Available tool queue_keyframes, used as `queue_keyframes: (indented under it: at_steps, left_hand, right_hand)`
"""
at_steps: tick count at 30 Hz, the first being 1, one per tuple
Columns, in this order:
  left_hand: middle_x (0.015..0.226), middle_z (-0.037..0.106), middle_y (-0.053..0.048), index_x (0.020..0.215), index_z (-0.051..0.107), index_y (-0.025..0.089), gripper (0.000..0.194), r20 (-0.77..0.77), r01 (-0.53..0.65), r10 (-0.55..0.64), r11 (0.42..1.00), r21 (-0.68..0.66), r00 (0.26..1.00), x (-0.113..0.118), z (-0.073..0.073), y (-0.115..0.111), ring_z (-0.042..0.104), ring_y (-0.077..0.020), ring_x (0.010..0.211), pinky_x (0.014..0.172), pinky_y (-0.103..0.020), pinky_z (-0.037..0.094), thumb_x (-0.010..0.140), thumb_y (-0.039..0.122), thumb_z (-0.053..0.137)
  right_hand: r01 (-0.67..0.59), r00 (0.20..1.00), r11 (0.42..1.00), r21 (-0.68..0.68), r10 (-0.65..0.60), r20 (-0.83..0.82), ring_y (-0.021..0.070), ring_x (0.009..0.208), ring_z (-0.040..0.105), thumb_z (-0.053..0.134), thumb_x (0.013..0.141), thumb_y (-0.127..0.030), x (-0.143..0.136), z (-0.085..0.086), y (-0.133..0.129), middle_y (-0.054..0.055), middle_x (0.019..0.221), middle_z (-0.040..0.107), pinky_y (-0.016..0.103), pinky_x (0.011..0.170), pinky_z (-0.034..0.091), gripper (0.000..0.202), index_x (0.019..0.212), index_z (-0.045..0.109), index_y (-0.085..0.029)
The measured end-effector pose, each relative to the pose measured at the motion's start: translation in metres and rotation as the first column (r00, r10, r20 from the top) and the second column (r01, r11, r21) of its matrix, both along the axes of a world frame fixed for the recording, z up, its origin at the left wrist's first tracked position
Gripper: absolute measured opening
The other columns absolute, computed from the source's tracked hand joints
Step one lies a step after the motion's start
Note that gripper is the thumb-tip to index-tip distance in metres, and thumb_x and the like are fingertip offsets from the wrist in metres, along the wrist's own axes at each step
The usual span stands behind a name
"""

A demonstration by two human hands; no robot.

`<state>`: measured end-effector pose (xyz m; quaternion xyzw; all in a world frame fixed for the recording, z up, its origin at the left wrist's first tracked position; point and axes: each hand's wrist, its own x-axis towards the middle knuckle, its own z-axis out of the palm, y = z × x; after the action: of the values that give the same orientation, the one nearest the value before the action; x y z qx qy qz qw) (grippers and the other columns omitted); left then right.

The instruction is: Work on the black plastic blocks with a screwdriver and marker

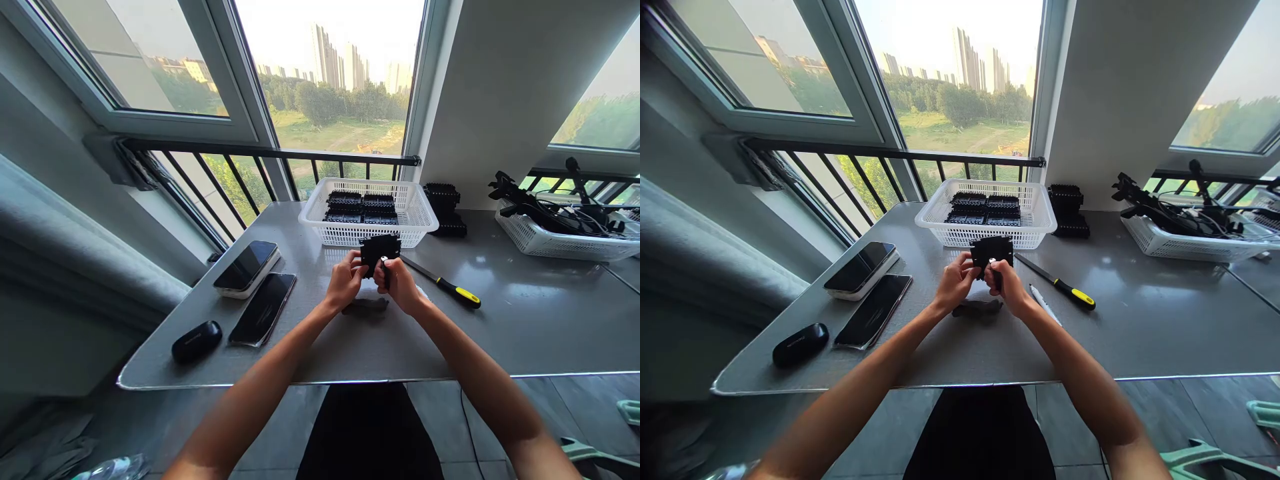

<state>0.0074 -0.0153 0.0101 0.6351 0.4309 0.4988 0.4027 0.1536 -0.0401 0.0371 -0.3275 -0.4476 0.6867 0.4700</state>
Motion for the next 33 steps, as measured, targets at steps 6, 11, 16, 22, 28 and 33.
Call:
queue_keyframes:
  at_steps: [6, 11, 16, 22, 28, 33]
  left_hand:
    - [0.087, 0.072, -0.004, 0.094, 0.056, 0.02, 0.015, 0.02, 0.065, -0.066, 0.997, 0.037, 0.998, 0.003, -0.0006, -0.0047, 0.071, -0.0207, 0.086, 0.08, -0.034, 0.056, 0.079, 0.022, 0.058]
    - [0.087, 0.072, -0.004, 0.094, 0.058, 0.021, 0.016, 0.009, 0.084, -0.085, 0.995, 0.057, 0.996, 0.0039, -0.0016, -0.0065, 0.07, -0.0209, 0.086, 0.082, -0.035, 0.055, 0.078, 0.021, 0.058]
    - [0.089, 0.073, -0.004, 0.095, 0.059, 0.022, 0.018, -0.007, 0.102, -0.102, 0.992, 0.073, 0.995, 0.0041, -0.0025, -0.0074, 0.07, -0.0207, 0.087, 0.083, -0.035, 0.056, 0.078, 0.019, 0.058]
    - [0.094, 0.073, -0.004, 0.097, 0.059, 0.022, 0.018, -0.062, 0.11, -0.104, 0.989, 0.097, 0.993, 0.0039, -0.0024, -0.0081, 0.071, -0.0212, 0.088, 0.084, -0.036, 0.055, 0.079, 0.018, 0.056]
    - [0.09, 0.073, -0.004, 0.096, 0.06, 0.022, 0.018, -0.031, 0.092, -0.089, 0.992, 0.083, 0.996, 0.0036, -0.0005, -0.0088, 0.07, -0.0217, 0.088, 0.085, -0.037, 0.055, 0.078, 0.02, 0.058]
    - [0.091, 0.073, -0.004, 0.097, 0.059, 0.022, 0.018, -0.061, 0.069, -0.063, 0.992, 0.106, 0.996, 0.003, -0.0014, -0.0075, 0.071, -0.0212, 0.088, 0.082, -0.035, 0.056, 0.08, 0.018, 0.055]
  right_hand:
    - [0.056, 0.998, 0.995, -0.081, -0.058, -0.024, 0.0111, 0.052, 0.021, 0.044, 0.068, -0.046, 0.0021, -0.0025, 0.0025, -0.004, 0.057, 0.026, 0.023, 0.046, 0.017, 0.028, 0.057, 0.035, -0.022]
    - [0.064, 0.997, 0.993, -0.098, -0.068, -0.039, 0.0108, 0.05, 0.021, 0.044, 0.069, -0.046, 0.0025, -0.0051, 0.0042, -0.004, 0.057, 0.026, 0.023, 0.044, 0.016, 0.029, 0.056, 0.035, -0.022]
    - [0.063, 0.997, 0.992, -0.113, -0.068, -0.038, 0.0106, 0.049, 0.022, 0.044, 0.068, -0.046, 0.003, -0.0057, 0.0053, -0.004, 0.056, 0.027, 0.023, 0.043, 0.016, 0.028, 0.056, 0.034, -0.022]
    - [0.063, 0.996, 0.987, -0.146, -0.071, -0.052, 0.0106, 0.049, 0.022, 0.043, 0.066, -0.043, 0.003, -0.0048, 0.0047, -0.004, 0.055, 0.027, 0.022, 0.043, 0.017, 0.024, 0.057, 0.034, -0.022]
    - [0.073, 0.992, 0.982, -0.176, -0.089, -0.084, 0.011, 0.05, 0.022, 0.043, 0.065, -0.044, 0.0039, -0.0009, 0.0027, -0.004, 0.057, 0.027, 0.022, 0.043, 0.019, 0.024, 0.059, 0.033, -0.023]
    - [0.113, 0.979, 0.977, -0.183, -0.141, -0.149, 0.0124, 0.05, 0.025, 0.04, 0.068, -0.045, 0.0071, 0.0032, 0.003, -0.003, 0.058, 0.027, 0.023, 0.043, 0.022, 0.025, 0.06, 0.031, -0.023]
